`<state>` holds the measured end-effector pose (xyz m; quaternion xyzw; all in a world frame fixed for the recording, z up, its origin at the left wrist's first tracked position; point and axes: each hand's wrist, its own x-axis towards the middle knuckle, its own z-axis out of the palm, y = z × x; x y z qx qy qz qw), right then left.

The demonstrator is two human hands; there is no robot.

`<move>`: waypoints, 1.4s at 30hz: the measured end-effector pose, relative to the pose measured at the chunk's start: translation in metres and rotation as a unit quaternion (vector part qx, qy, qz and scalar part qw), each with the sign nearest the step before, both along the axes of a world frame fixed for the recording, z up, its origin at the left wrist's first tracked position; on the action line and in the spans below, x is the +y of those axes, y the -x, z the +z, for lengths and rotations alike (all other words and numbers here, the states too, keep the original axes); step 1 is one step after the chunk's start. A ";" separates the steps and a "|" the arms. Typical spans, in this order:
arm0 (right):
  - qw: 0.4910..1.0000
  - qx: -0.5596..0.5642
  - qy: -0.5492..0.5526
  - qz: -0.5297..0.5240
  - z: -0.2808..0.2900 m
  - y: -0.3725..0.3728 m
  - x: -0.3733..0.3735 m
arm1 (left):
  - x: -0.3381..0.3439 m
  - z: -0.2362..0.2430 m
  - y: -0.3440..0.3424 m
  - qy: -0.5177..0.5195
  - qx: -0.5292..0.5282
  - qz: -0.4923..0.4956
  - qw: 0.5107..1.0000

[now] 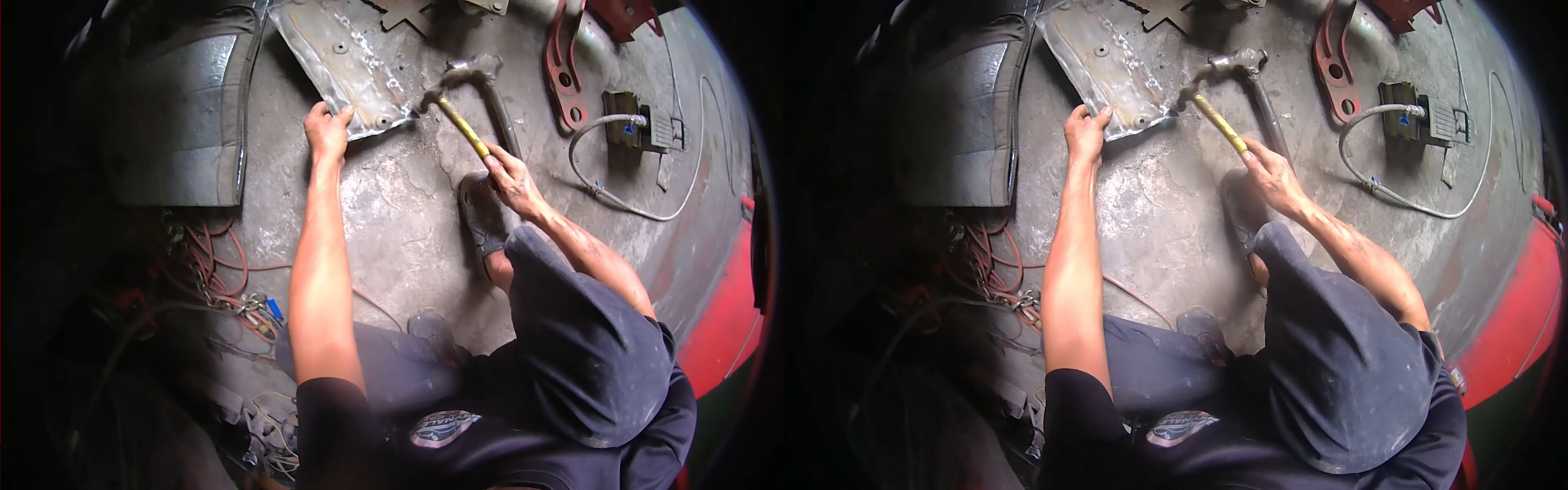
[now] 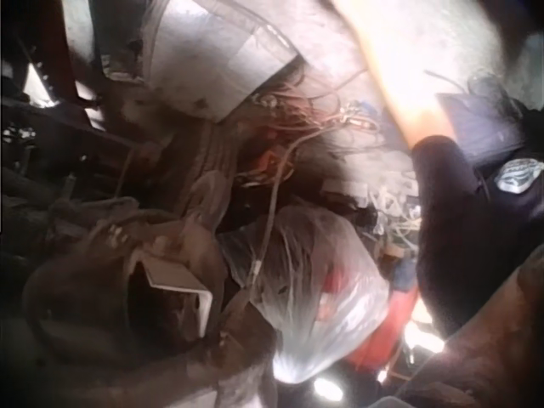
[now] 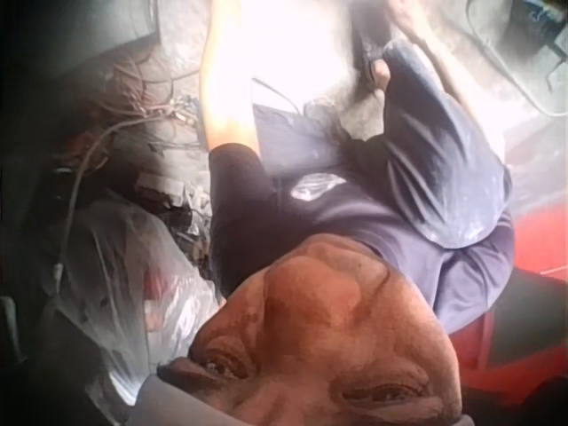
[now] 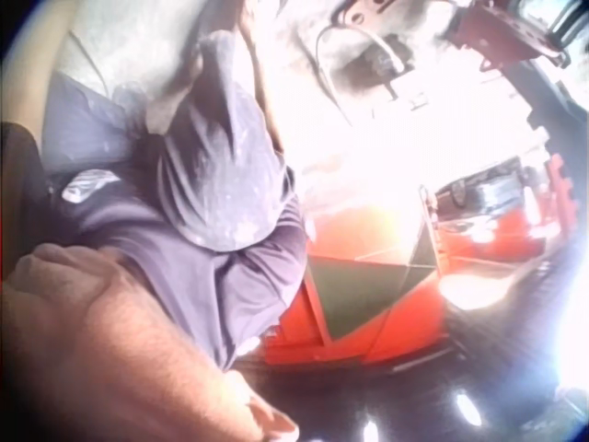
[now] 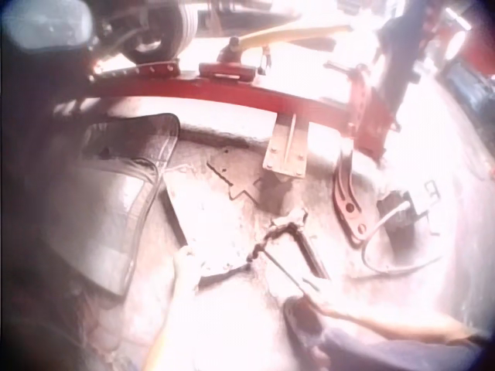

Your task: The person uses a hammer to strike a metal automotive component while holding it on the floor. They move a small metal block against the component to act as a surface for the hammer strikes.

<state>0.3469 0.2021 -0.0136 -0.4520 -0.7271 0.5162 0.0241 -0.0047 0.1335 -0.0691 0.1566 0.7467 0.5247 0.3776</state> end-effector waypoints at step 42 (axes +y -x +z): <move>0.913 0.137 0.381 0.038 -0.014 0.080 0.007 | -0.075 0.046 -0.097 -0.097 -0.181 0.156 0.966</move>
